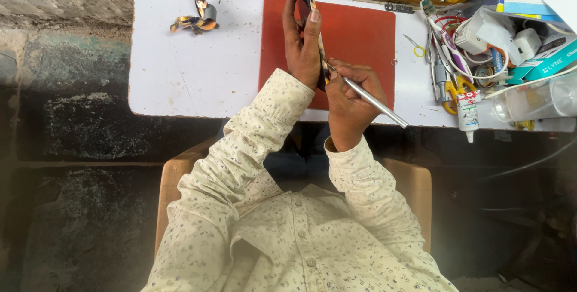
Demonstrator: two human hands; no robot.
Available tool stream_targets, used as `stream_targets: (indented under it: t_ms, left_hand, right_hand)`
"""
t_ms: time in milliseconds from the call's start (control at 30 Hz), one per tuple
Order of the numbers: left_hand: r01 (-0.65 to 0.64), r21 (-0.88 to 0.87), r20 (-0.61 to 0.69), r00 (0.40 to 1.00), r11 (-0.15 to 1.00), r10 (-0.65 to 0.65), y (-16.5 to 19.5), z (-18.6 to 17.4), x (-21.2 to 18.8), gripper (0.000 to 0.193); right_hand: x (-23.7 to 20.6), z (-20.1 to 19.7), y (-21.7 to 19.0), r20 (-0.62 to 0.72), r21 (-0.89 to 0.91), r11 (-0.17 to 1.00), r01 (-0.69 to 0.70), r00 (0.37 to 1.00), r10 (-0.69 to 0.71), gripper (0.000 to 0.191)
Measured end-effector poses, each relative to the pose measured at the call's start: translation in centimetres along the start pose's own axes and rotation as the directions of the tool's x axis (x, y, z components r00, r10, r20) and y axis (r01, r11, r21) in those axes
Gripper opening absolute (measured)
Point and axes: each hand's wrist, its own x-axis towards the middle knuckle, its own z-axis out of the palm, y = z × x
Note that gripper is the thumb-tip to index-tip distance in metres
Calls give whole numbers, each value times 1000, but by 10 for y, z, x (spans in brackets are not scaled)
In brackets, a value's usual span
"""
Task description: The person holds a smartphone in one hand and uses a metal rod to pry along the edge of the phone, working the back cover loose while rotating the phone to reach different sides. At the end the person sets the phone down on the red mat and reaches toward items on the desk.
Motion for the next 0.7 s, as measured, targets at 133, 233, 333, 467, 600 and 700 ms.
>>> stream_targets:
  t_ms: [133, 233, 333, 467, 600, 700]
  left_hand:
    - [60, -19, 0, 998, 998, -60, 1, -1, -2, 62]
    - [46, -31, 4, 999, 998, -45, 2, -1, -2, 62]
    - [51, -40, 11, 999, 998, -50, 2, -2, -3, 62]
    - [8, 1, 23, 1000, 1000, -8, 1, -3, -3, 63]
    - [55, -66, 0, 998, 996, -55, 2, -3, -1, 66]
    - [59, -11, -6, 998, 998, -59, 6, -2, -2, 69]
  right_hand:
    - [-2, 0, -2, -4, 30, 999, -25, 1000, 25, 15]
    - [-1, 0, -3, -9, 23, 999, -25, 1000, 25, 15]
    - [-2, 0, -4, -12, -10, 1000, -13, 1000, 13, 16]
    - [-3, -1, -6, -15, -10, 1000, -10, 1000, 10, 17]
    - [-7, -3, -6, -21, 65, 996, -67, 997, 68, 16]
    - [-7, -4, -3, -16, 1, 1000, -4, 1000, 4, 17]
